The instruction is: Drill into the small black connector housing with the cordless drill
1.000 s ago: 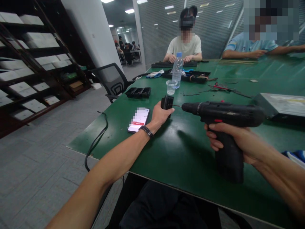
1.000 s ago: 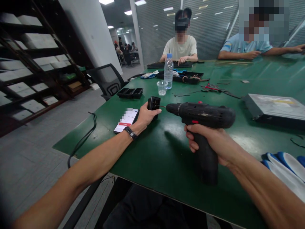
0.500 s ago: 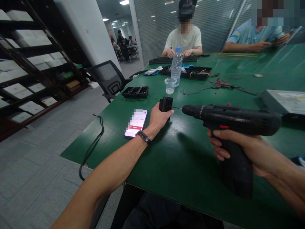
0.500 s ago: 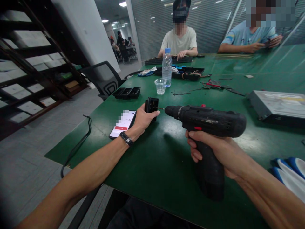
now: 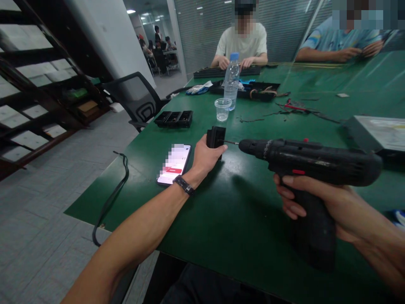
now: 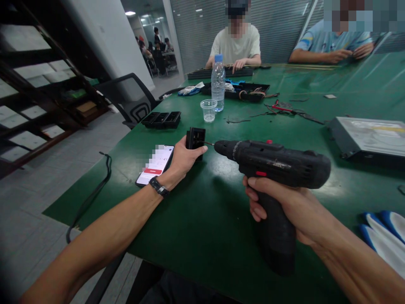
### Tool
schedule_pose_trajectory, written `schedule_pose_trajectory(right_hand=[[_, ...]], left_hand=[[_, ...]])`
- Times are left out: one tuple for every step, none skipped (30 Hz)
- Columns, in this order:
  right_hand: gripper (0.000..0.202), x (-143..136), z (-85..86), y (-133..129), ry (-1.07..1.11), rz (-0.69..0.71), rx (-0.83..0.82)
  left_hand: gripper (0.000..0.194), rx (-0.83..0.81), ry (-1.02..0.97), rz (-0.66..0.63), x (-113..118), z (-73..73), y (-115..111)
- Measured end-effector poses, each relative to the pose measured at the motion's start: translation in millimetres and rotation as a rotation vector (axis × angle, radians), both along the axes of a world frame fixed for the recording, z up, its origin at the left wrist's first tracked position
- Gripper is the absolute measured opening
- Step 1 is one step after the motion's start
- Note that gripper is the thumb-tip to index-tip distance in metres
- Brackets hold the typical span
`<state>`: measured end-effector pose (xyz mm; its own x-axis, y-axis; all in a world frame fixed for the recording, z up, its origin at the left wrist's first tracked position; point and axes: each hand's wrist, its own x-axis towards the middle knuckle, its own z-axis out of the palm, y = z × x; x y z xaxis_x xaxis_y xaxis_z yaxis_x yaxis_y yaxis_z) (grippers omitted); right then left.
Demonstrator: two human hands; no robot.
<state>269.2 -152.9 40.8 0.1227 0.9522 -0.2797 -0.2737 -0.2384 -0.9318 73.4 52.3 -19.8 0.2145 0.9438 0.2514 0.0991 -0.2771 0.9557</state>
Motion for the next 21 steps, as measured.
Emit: schedule_pose_trajectory(right_hand=[[0.03, 0.0, -0.2, 0.0, 0.0, 0.0, 0.001], [0.03, 0.1, -0.4, 0.0, -0.002, -0.001, 0.003], [0.029, 0.2, -0.7, -0.1, -0.005, -0.004, 0.004], [0.028, 0.4, -0.9, -0.3, -0.009, -0.008, 0.006], [0.028, 0.7, -1.0, -0.6, -0.014, -0.013, 0.007], [0.028, 1.1, -0.9, -0.9, -0.019, -0.018, 0.005], [0.027, 1.6, -0.6, -1.4, -0.027, -0.02, 0.001], [0.027, 2.2, -0.2, -1.8, -0.032, -0.016, -0.007], [0.026, 2.8, 0.4, -2.2, -0.038, -0.01, -0.018], [0.025, 3.5, 0.9, -2.5, -0.041, -0.001, -0.027], [0.024, 4.2, 1.2, -2.7, -0.043, 0.007, -0.038], [0.024, 4.9, 1.3, -2.6, -0.048, 0.006, -0.043], [0.024, 5.4, 1.1, -2.4, -0.054, 0.002, -0.046], [0.024, 5.9, 0.6, -2.0, -0.061, -0.008, -0.049], [0.024, 6.3, -0.1, -1.6, -0.067, -0.02, -0.046], [0.024, 6.5, -1.0, -1.2, -0.068, -0.022, -0.047], [0.024, 6.6, -1.8, -0.9, -0.069, -0.025, -0.048], [0.025, 6.5, -2.6, -0.7, -0.067, -0.024, -0.049], [0.025, 6.3, -3.2, -0.8, -0.066, -0.032, -0.052], [0.024, 6.0, -3.7, -1.0, -0.066, -0.052, -0.051], [0.025, 5.6, -4.0, -1.3, -0.064, -0.061, -0.054]], left_hand=[[0.033, -0.002, -0.001, 0.001, 0.0, -0.4, 0.2], [0.033, -0.001, -0.001, 0.001, -0.1, -0.6, 0.2], [0.032, 0.003, 0.0, -0.003, -0.2, -0.5, 0.1], [0.031, 0.009, 0.002, -0.008, -0.4, -0.2, -0.1], [0.031, 0.015, 0.004, -0.012, -0.6, 0.2, -0.4], [0.03, 0.018, 0.008, -0.012, -0.9, 0.8, -0.7], [0.03, 0.016, 0.012, -0.009, -1.2, 1.3, -1.1], [0.031, 0.009, 0.016, -0.005, -1.4, 1.9, -1.5], [0.031, -0.001, 0.021, 0.0, -1.7, 2.3, -1.9], [0.031, -0.012, 0.026, 0.002, -1.9, 2.7, -2.2], [0.031, -0.02, 0.031, 0.001, -2.1, 3.0, -2.5], [0.031, -0.024, 0.034, -0.001, -2.2, 3.3, -2.8], [0.031, -0.025, 0.034, -0.004, -2.2, 3.4, -2.9], [0.031, -0.024, 0.032, -0.005, -2.1, 3.4, -3.1], [0.031, -0.024, 0.027, -0.003, -2.0, 3.4, -3.2], [0.03, -0.023, 0.023, -0.002, -1.7, 3.2, -3.2], [0.03, -0.023, 0.023, 0.0, -1.4, 3.0, -3.2], [0.029, -0.022, 0.026, 0.0, -1.1, 2.8, -3.2], [0.029, -0.024, 0.03, -0.001, -0.9, 2.6, -3.2], [0.029, -0.027, 0.034, -0.001, -0.7, 2.5, -3.2], [0.03, -0.031, 0.036, -0.003, -0.5, 2.5, -3.3]])
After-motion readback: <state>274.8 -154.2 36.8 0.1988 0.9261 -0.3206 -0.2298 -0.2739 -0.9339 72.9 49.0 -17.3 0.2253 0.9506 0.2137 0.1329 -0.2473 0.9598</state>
